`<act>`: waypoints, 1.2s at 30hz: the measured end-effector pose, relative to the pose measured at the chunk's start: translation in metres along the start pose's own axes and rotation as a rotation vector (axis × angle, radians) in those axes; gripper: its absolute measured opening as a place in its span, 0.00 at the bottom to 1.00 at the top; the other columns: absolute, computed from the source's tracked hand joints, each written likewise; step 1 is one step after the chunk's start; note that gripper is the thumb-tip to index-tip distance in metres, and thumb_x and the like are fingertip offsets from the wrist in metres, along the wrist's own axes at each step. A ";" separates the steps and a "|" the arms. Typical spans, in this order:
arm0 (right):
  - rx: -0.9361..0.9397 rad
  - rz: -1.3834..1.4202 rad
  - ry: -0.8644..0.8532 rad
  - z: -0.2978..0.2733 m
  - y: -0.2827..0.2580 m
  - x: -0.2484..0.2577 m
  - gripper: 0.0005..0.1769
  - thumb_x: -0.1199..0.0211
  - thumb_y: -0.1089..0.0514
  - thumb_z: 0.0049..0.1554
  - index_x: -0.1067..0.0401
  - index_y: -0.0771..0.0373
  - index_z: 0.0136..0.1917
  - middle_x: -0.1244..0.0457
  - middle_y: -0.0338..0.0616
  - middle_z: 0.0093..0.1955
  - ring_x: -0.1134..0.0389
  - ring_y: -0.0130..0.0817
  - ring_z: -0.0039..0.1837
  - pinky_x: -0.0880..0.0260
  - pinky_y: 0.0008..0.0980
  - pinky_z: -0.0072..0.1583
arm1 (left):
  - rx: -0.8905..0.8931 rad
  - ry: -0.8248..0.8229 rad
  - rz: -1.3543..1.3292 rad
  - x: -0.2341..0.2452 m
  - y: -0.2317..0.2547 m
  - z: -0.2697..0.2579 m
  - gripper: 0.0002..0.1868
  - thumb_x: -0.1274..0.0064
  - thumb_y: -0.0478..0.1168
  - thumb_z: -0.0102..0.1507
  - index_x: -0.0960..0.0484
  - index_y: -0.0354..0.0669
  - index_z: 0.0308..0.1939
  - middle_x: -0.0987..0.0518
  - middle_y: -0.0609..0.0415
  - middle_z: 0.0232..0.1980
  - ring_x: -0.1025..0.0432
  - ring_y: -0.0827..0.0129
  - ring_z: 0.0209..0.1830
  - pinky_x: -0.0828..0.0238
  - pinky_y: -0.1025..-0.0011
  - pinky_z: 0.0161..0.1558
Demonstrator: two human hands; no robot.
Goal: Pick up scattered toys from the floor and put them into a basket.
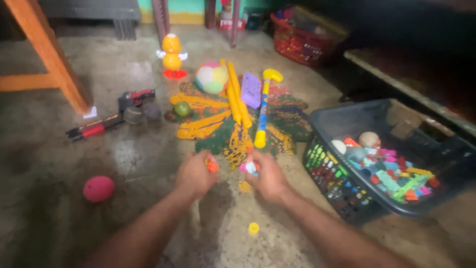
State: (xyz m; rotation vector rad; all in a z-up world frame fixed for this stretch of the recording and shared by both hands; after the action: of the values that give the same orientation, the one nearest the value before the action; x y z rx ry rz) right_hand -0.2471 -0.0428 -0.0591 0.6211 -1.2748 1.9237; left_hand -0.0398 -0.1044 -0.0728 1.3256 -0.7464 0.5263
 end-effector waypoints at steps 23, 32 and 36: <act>-0.350 -0.164 -0.225 -0.048 0.098 0.327 0.27 0.28 0.58 0.47 0.23 0.56 0.62 0.30 0.41 0.58 0.28 0.33 0.56 0.27 0.35 0.55 | -0.257 -0.389 -0.668 -0.116 0.319 -0.019 0.15 0.41 0.40 0.59 0.16 0.40 0.49 0.18 0.52 0.36 0.26 0.69 0.28 0.29 0.70 0.28; -0.198 0.212 -0.206 -0.067 0.130 0.328 0.16 0.32 0.59 0.55 0.22 0.64 0.56 0.30 0.41 0.48 0.32 0.27 0.47 0.28 0.30 0.48 | 0.047 -0.673 -1.214 -0.184 0.371 -0.032 0.19 0.48 0.42 0.63 0.20 0.46 0.58 0.20 0.50 0.50 0.26 0.62 0.47 0.28 0.60 0.44; -0.360 0.095 -0.188 -0.082 0.138 0.335 0.11 0.36 0.58 0.57 0.21 0.63 0.52 0.35 0.42 0.37 0.34 0.32 0.34 0.31 0.34 0.36 | 0.054 -0.706 -1.173 -0.206 0.377 -0.035 0.20 0.48 0.41 0.63 0.20 0.46 0.59 0.19 0.50 0.53 0.25 0.63 0.50 0.25 0.60 0.48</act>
State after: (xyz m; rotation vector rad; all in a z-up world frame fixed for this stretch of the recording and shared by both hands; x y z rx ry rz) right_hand -0.5609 0.1036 0.0742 0.5709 -1.7470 1.6783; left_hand -0.4433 0.0138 0.0224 1.7466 -0.3744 -0.8988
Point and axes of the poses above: each hand's wrist, its own z-axis towards the middle knuckle, its own x-axis out of the back of the hand, y = z × x, the point moved 5 cm from there along z, towards the middle knuckle
